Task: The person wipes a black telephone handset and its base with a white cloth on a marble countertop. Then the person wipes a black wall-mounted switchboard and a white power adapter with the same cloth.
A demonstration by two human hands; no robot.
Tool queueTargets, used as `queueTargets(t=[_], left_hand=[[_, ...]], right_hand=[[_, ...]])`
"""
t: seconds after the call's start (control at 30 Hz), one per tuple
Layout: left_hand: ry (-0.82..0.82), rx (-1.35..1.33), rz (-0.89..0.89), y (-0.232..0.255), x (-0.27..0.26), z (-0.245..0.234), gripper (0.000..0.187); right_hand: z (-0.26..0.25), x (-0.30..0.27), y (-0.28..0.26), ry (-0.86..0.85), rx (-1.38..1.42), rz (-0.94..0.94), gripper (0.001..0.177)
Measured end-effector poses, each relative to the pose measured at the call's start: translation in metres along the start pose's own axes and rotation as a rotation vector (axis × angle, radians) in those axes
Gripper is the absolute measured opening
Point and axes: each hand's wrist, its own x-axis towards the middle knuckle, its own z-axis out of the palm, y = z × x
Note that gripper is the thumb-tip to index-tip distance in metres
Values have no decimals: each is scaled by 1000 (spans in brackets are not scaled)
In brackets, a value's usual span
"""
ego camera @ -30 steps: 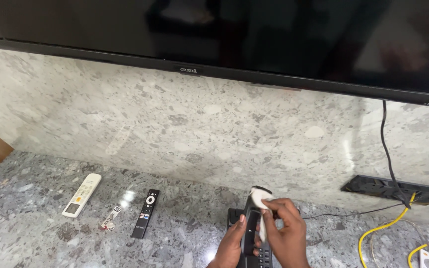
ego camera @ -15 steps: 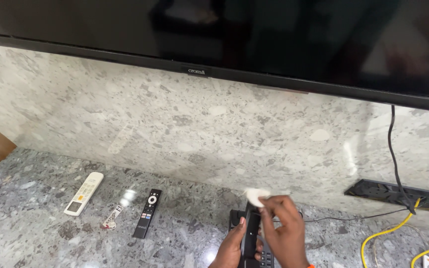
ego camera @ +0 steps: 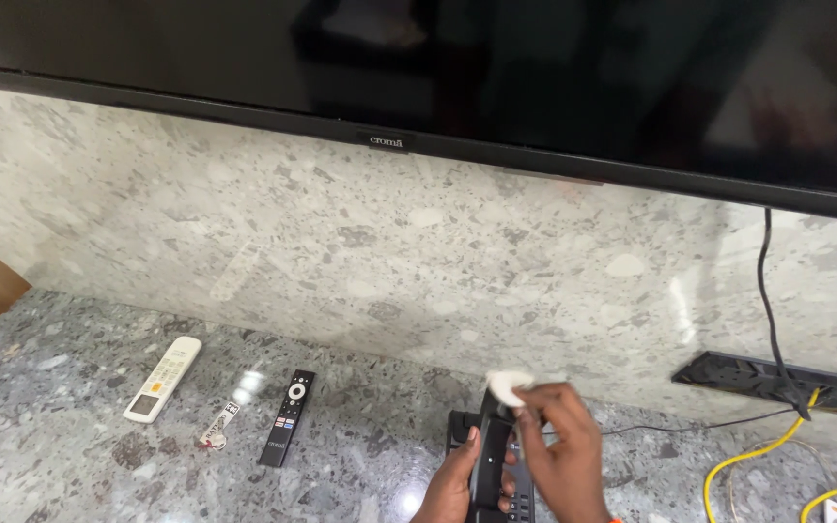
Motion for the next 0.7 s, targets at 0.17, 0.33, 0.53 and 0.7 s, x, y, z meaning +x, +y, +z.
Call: queueTargets(t=[0.17, 0.33, 0.53, 0.7], left_hand=[[45, -20, 183, -26, 30, -49, 55], [-56, -123, 42, 15, 4, -15, 63], [-15, 45, 84, 27, -9, 5, 63], [-41, -85, 47, 16, -3, 1, 62]], right_hand=[[18, -40, 14, -275, 187, 143, 23], [24, -78, 58, -407, 187, 39, 25], [10, -85, 101, -506, 168, -31, 28], [8, -76, 89, -530, 106, -70, 26]])
